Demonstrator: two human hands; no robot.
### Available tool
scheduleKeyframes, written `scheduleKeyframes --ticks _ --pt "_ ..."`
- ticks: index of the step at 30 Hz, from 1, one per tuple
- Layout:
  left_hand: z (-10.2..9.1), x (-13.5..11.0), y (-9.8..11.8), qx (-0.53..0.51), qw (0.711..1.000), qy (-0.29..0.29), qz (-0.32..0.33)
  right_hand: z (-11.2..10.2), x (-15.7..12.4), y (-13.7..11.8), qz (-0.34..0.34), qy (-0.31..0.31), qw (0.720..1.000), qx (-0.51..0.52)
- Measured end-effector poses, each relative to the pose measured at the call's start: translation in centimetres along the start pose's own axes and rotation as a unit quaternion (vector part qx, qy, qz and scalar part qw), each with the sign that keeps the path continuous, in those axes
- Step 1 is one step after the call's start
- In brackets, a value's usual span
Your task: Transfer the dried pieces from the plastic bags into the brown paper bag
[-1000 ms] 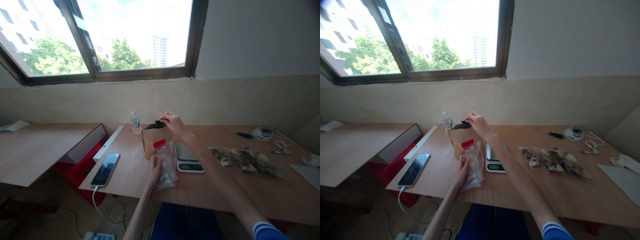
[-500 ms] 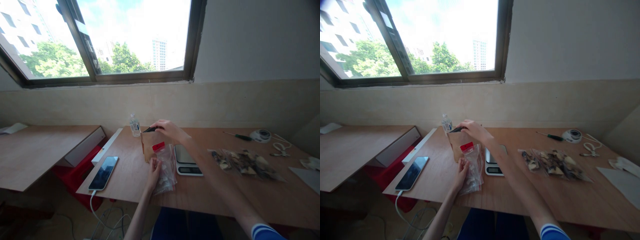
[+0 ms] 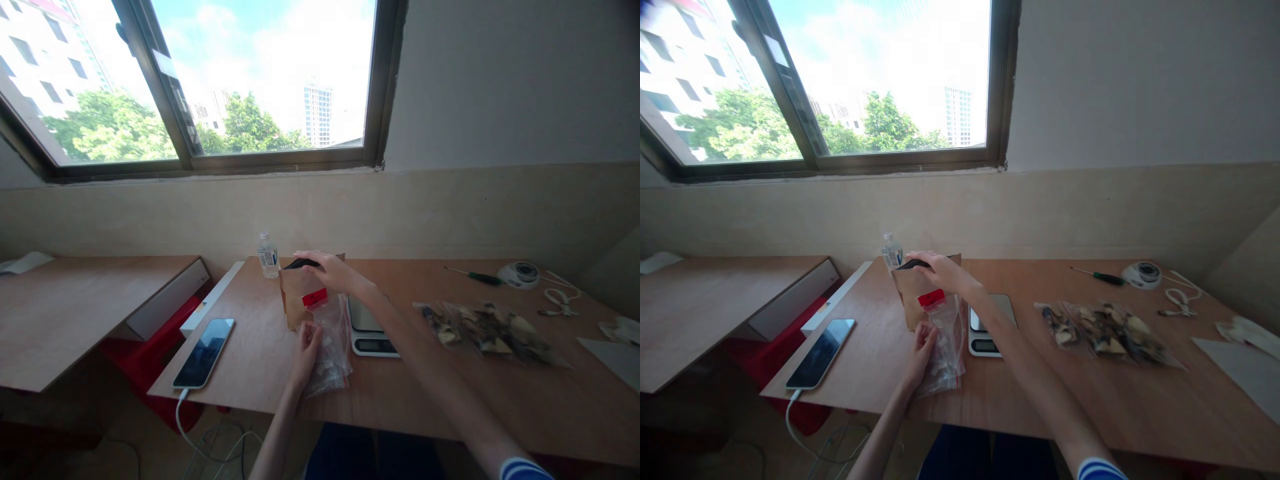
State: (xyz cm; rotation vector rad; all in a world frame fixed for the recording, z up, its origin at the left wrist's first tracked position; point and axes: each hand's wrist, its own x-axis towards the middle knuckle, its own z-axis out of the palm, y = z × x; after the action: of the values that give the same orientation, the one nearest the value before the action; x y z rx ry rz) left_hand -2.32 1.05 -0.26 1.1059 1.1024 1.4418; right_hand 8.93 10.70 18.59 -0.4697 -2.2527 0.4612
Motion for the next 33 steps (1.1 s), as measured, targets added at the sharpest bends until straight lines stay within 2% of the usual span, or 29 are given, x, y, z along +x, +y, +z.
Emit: scheduleKeyframes --ticks 3,5,7,8,10,12,14,18,20,22,24,28,31,33 --pt "-0.1 0.0 -0.1 -0.004 1.000 -0.004 0.003 0.2 -2.7 -0.6 0.035 0.107 0.993 -0.044" --pt "-0.1 0.0 -0.1 -0.011 1.000 -0.011 0.002 1.6 -5.6 -0.6 0.111 0.200 0.971 -0.070" --pt "0.0 0.0 0.0 -0.009 1.000 -0.021 0.008 3.8 -8.9 -0.2 0.210 0.269 0.935 -0.098" --pt "0.0 0.0 0.0 -0.005 1.000 -0.027 0.014 5.0 -10.5 0.2 0.256 0.283 0.919 -0.102" --pt "0.1 -0.2 0.2 0.003 0.999 -0.044 0.022 7.0 -13.2 1.0 0.334 0.271 0.900 -0.070" --pt "0.2 -0.4 0.3 0.027 0.998 -0.060 0.025 7.9 -14.8 1.7 0.378 0.214 0.900 0.035" --pt "0.3 -0.7 0.5 0.085 0.993 -0.071 0.036 7.5 -15.6 2.1 0.391 0.202 0.892 0.106" --pt "0.7 -1.1 1.5 0.253 0.958 -0.072 0.118 5.2 -16.1 1.9 0.401 0.276 0.865 0.120" --pt "1.2 -1.2 2.5 0.312 0.933 -0.049 0.175 4.2 -16.3 1.4 0.412 0.296 0.851 0.139" --pt "2.0 -1.3 3.9 0.335 0.919 -0.016 0.207 3.8 -16.3 0.6 0.416 0.303 0.846 0.143" --pt "3.2 -1.4 5.3 0.311 0.930 0.002 0.195 3.8 -16.1 -0.4 0.408 0.297 0.854 0.123" --pt "5.0 -1.3 7.1 0.207 0.971 0.021 0.114 5.3 -15.4 -2.2 0.374 0.284 0.878 0.097" --pt "5.1 -1.2 7.3 0.170 0.978 0.087 0.085 7.3 -15.6 -2.9 0.364 0.291 0.873 0.143" --pt "4.4 -1.2 7.1 0.170 0.975 0.124 0.072 8.6 -16.0 -3.1 0.374 0.270 0.862 0.212"
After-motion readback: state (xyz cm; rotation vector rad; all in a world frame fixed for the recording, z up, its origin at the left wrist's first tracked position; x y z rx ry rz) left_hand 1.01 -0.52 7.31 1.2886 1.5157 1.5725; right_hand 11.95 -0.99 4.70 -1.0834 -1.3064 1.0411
